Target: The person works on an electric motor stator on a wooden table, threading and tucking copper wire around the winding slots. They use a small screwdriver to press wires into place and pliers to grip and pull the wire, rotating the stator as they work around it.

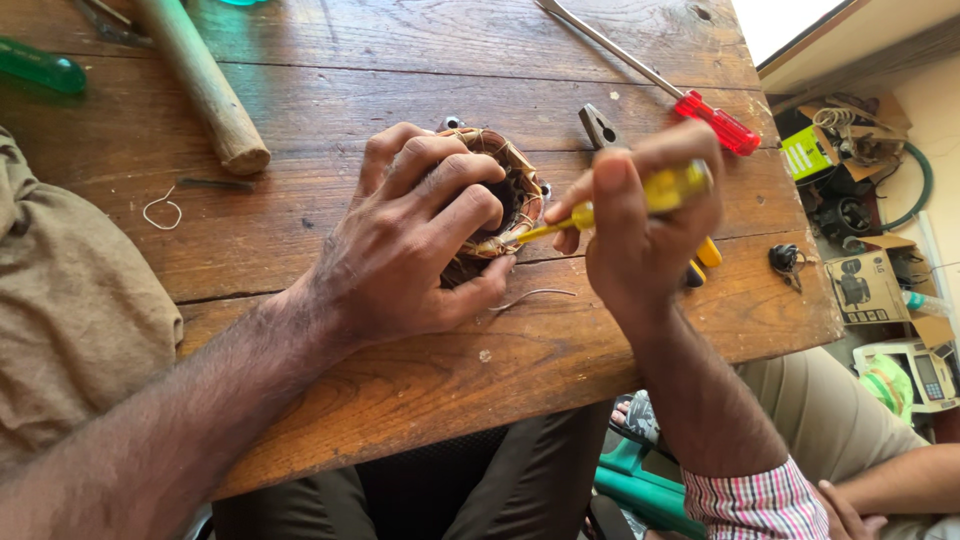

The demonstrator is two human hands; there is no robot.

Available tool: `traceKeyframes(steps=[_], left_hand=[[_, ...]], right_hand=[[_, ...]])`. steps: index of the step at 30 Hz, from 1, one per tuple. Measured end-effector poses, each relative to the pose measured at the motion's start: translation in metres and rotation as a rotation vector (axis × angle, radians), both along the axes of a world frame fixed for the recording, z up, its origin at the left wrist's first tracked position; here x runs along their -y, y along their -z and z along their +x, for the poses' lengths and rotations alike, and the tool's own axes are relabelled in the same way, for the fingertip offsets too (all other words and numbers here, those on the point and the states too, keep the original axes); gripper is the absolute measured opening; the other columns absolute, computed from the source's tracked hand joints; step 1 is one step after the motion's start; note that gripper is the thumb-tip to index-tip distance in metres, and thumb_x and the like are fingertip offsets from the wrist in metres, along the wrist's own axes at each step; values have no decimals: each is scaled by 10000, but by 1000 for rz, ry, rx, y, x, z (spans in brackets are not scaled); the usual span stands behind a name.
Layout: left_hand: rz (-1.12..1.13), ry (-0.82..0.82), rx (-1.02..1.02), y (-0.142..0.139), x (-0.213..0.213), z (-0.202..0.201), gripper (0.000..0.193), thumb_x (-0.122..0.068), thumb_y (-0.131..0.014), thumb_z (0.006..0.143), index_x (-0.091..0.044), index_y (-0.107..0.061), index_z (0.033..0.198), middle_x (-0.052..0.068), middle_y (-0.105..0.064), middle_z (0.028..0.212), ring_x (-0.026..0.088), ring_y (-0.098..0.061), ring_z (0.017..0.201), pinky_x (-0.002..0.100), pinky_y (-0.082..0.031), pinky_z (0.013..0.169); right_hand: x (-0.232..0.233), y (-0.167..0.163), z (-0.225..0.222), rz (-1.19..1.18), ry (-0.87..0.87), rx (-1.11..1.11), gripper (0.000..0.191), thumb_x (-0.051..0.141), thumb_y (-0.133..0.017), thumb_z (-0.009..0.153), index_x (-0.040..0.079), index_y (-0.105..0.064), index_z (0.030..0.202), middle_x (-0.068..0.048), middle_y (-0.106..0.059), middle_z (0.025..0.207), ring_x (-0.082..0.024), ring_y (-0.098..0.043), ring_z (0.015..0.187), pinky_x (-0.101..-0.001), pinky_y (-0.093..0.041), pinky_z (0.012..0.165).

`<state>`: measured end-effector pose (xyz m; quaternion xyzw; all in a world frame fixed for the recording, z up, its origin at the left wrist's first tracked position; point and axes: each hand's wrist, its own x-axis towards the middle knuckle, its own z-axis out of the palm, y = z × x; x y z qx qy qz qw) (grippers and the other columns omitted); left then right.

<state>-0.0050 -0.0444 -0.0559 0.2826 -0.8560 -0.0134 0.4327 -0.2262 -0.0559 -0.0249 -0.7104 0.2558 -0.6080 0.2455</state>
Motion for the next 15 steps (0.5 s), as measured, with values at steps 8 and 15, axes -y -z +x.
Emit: traceKeyframes(steps=[8, 15], left_hand=[[-3, 1, 17, 3, 3, -1, 297, -330, -743, 906, -88, -629, 1037, 108, -597, 1226, 284, -521, 1273, 549, -327, 1165], [-1, -1, 13, -2, 2, -1, 288, -334, -758, 892, -98, -646, 1014, 98, -620, 1226, 275, -532, 1260, 542, -315, 1149]], right_hand=[[16, -17, 2, 833, -135, 126, 227, 188, -648, 1050, 76, -464, 979, -106, -649, 667, -107, -573, 410, -243, -409, 293], [18, -12, -9, 991, -215, 248, 245, 220, -621, 1081, 23, -492, 1012, -155, -686, 730, -132, -627, 471, -259, -472, 348]])
